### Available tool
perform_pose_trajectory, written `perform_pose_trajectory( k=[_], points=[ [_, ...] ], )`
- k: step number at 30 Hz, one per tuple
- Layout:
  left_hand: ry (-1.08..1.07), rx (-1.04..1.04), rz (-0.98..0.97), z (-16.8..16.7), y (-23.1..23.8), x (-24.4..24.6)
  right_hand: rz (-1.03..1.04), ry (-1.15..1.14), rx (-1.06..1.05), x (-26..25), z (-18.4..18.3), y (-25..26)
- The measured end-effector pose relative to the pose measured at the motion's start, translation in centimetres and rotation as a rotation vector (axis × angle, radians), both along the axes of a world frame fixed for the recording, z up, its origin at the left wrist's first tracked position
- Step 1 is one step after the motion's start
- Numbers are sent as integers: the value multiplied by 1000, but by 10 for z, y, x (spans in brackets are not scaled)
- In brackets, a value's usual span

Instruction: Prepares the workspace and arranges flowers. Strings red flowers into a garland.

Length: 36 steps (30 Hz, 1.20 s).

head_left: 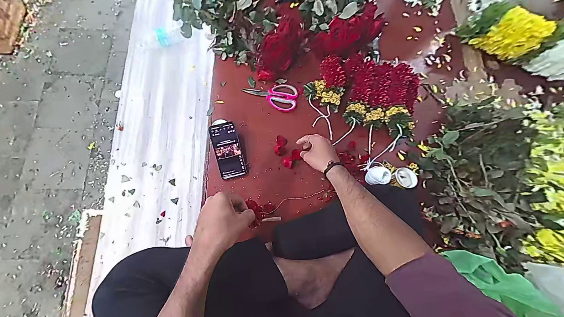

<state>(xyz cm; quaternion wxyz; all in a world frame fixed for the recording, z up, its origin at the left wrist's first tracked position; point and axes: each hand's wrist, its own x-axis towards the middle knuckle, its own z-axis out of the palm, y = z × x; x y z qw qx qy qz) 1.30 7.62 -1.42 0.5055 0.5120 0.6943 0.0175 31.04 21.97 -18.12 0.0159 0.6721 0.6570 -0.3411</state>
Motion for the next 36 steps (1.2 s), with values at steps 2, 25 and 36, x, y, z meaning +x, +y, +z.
perform_pose_trajectory(
  k=[2, 25, 36],
  points=[
    [9, -18, -12, 0, 0, 2, 99, -22, 38, -4, -11, 1],
    [-33, 3, -54, 3, -1, 6, -481, 773, -151, -20, 79, -50],
    [-21, -27, -53, -2, -2, 9, -461, 895, -192, -24, 79, -54]
  ],
)
